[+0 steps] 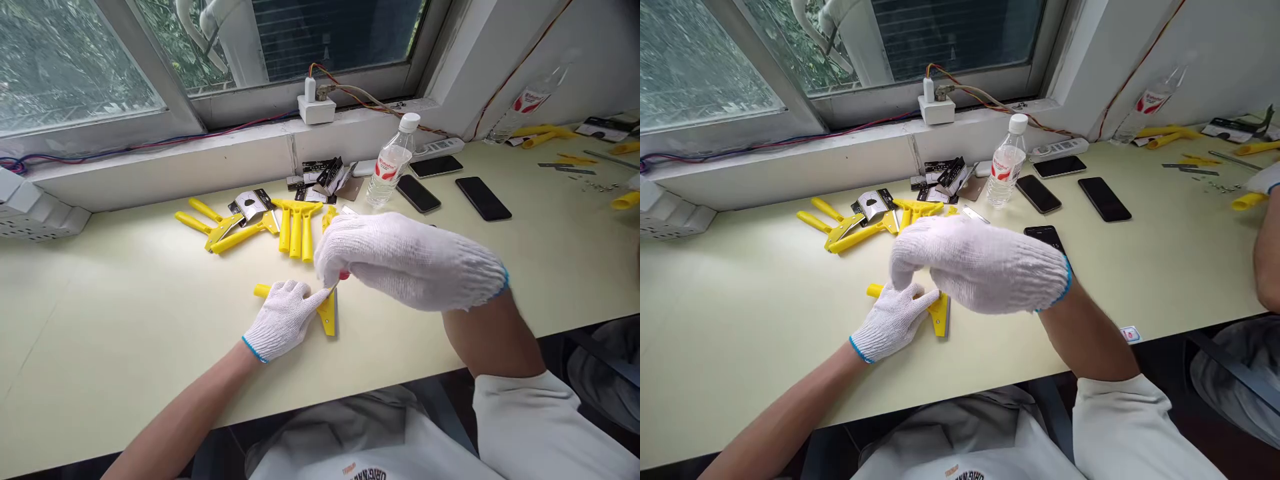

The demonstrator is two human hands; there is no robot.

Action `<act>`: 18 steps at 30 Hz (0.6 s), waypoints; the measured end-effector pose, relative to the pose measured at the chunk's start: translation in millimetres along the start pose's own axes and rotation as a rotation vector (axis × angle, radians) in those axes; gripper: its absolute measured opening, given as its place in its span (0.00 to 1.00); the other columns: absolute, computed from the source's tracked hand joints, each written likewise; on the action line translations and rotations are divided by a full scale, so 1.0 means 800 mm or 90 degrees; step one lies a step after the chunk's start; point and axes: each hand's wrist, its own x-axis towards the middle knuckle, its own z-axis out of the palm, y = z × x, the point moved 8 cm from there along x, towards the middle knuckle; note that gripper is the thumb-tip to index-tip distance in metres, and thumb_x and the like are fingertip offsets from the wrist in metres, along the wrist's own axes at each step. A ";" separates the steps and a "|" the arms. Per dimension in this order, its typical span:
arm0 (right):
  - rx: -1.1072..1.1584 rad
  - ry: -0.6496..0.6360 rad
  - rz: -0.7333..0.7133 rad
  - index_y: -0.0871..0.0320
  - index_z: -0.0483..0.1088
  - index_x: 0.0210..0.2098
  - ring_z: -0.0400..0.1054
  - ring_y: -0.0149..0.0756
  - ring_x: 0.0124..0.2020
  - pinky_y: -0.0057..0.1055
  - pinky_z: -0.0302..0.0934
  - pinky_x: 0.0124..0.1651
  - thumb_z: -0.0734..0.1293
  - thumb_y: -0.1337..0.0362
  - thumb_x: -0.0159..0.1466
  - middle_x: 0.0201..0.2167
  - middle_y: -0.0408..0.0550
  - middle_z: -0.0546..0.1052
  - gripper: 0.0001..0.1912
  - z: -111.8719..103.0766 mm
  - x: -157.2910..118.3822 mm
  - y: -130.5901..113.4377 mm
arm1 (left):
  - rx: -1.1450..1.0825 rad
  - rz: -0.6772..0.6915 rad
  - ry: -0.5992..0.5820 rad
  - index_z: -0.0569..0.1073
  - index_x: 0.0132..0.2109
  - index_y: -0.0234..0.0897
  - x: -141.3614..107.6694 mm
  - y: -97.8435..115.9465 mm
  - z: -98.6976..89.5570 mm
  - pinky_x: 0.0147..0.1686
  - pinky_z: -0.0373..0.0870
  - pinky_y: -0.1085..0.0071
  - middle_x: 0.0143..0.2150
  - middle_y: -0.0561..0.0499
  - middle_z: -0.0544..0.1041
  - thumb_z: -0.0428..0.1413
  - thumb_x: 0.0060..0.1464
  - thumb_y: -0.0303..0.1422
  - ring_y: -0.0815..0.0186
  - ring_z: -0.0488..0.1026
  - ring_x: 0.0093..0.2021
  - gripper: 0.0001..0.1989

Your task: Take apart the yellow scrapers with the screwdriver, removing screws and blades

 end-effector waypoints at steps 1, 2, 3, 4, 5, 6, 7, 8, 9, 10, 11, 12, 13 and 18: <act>0.009 0.026 0.015 0.58 0.73 0.42 0.69 0.34 0.40 0.32 0.60 0.45 0.60 0.77 0.70 0.40 0.48 0.79 0.13 -0.001 0.002 0.004 | 0.002 0.001 0.003 0.68 0.73 0.51 0.000 0.000 0.000 0.48 0.68 0.52 0.51 0.44 0.77 0.50 0.70 0.26 0.52 0.70 0.45 0.29; -0.002 0.051 0.045 0.58 0.73 0.41 0.69 0.34 0.38 0.31 0.59 0.43 0.61 0.75 0.70 0.38 0.47 0.79 0.11 -0.001 0.005 0.009 | 0.001 0.003 0.007 0.69 0.73 0.51 0.000 0.001 0.000 0.49 0.68 0.52 0.51 0.44 0.77 0.50 0.70 0.26 0.52 0.70 0.46 0.28; -0.037 0.077 0.088 0.59 0.73 0.40 0.69 0.34 0.35 0.31 0.58 0.41 0.62 0.72 0.70 0.35 0.47 0.78 0.08 0.000 0.008 0.013 | -0.001 0.005 0.010 0.70 0.72 0.50 0.000 0.001 0.001 0.49 0.68 0.51 0.52 0.44 0.77 0.50 0.71 0.27 0.52 0.70 0.47 0.27; -0.090 0.107 0.144 0.59 0.73 0.39 0.68 0.35 0.33 0.32 0.56 0.39 0.63 0.68 0.71 0.33 0.47 0.78 0.06 -0.001 0.010 0.018 | -0.002 0.006 0.012 0.70 0.72 0.50 0.000 0.000 0.001 0.50 0.68 0.51 0.52 0.43 0.77 0.50 0.71 0.27 0.52 0.70 0.47 0.27; -0.156 0.144 0.211 0.60 0.73 0.38 0.67 0.35 0.31 0.32 0.54 0.37 0.64 0.63 0.72 0.30 0.48 0.77 0.08 -0.004 0.009 0.023 | -0.002 0.007 0.012 0.70 0.72 0.50 0.000 0.000 0.001 0.49 0.68 0.51 0.52 0.43 0.77 0.49 0.71 0.27 0.52 0.70 0.47 0.26; -0.223 0.178 0.280 0.60 0.73 0.38 0.67 0.37 0.30 0.33 0.52 0.35 0.64 0.58 0.74 0.28 0.48 0.75 0.13 -0.008 0.006 0.027 | -0.003 0.008 0.009 0.70 0.72 0.49 0.000 0.000 0.002 0.49 0.68 0.51 0.52 0.43 0.77 0.49 0.71 0.27 0.52 0.70 0.47 0.26; -0.284 0.204 0.339 0.60 0.73 0.37 0.68 0.38 0.30 0.33 0.51 0.35 0.63 0.54 0.76 0.26 0.49 0.74 0.17 -0.012 0.002 0.029 | -0.002 0.009 0.008 0.69 0.73 0.48 0.000 -0.001 0.002 0.48 0.68 0.51 0.51 0.43 0.77 0.49 0.72 0.28 0.52 0.70 0.46 0.27; -0.332 0.215 0.376 0.60 0.74 0.37 0.69 0.39 0.30 0.34 0.51 0.34 0.61 0.52 0.78 0.24 0.50 0.73 0.21 -0.014 -0.002 0.029 | -0.002 0.011 0.007 0.68 0.73 0.48 0.000 -0.001 0.002 0.48 0.68 0.51 0.51 0.43 0.77 0.49 0.72 0.28 0.52 0.70 0.46 0.27; -0.360 0.205 0.380 0.60 0.74 0.38 0.69 0.41 0.31 0.34 0.52 0.35 0.59 0.51 0.79 0.24 0.51 0.73 0.23 -0.014 -0.004 0.028 | -0.002 0.013 0.007 0.68 0.74 0.48 -0.001 -0.001 0.002 0.48 0.68 0.51 0.51 0.43 0.77 0.49 0.72 0.28 0.52 0.70 0.46 0.27; -0.368 0.176 0.355 0.60 0.75 0.39 0.70 0.42 0.32 0.35 0.53 0.36 0.57 0.52 0.81 0.26 0.52 0.74 0.23 -0.011 -0.004 0.026 | -0.002 0.015 0.007 0.67 0.74 0.48 -0.001 -0.001 0.002 0.48 0.68 0.50 0.51 0.43 0.77 0.49 0.72 0.28 0.52 0.70 0.46 0.28; -0.363 0.138 0.308 0.60 0.75 0.41 0.71 0.42 0.33 0.36 0.55 0.37 0.56 0.55 0.81 0.29 0.53 0.76 0.22 -0.007 -0.003 0.024 | -0.001 0.016 0.007 0.67 0.75 0.48 -0.001 -0.001 0.002 0.48 0.68 0.50 0.51 0.43 0.77 0.49 0.72 0.28 0.51 0.70 0.46 0.28; -0.347 0.103 0.253 0.60 0.75 0.43 0.71 0.42 0.35 0.37 0.58 0.39 0.55 0.58 0.81 0.33 0.54 0.78 0.21 -0.003 -0.003 0.020 | -0.001 0.017 0.008 0.67 0.75 0.48 -0.002 -0.001 0.002 0.48 0.68 0.50 0.51 0.43 0.77 0.49 0.72 0.28 0.52 0.70 0.46 0.28; -0.324 0.072 0.199 0.60 0.75 0.44 0.71 0.42 0.37 0.37 0.59 0.42 0.56 0.61 0.81 0.37 0.55 0.79 0.18 -0.001 -0.004 0.016 | -0.002 0.017 0.010 0.67 0.75 0.48 -0.002 -0.001 0.002 0.48 0.68 0.51 0.51 0.43 0.77 0.49 0.72 0.28 0.52 0.70 0.46 0.28; -0.131 -0.039 0.026 0.57 0.72 0.43 0.67 0.40 0.45 0.37 0.60 0.50 0.61 0.72 0.75 0.42 0.51 0.78 0.09 0.000 -0.007 -0.001 | -0.013 0.019 0.033 0.68 0.74 0.50 -0.003 -0.001 0.000 0.49 0.68 0.52 0.53 0.44 0.77 0.50 0.73 0.29 0.52 0.70 0.47 0.26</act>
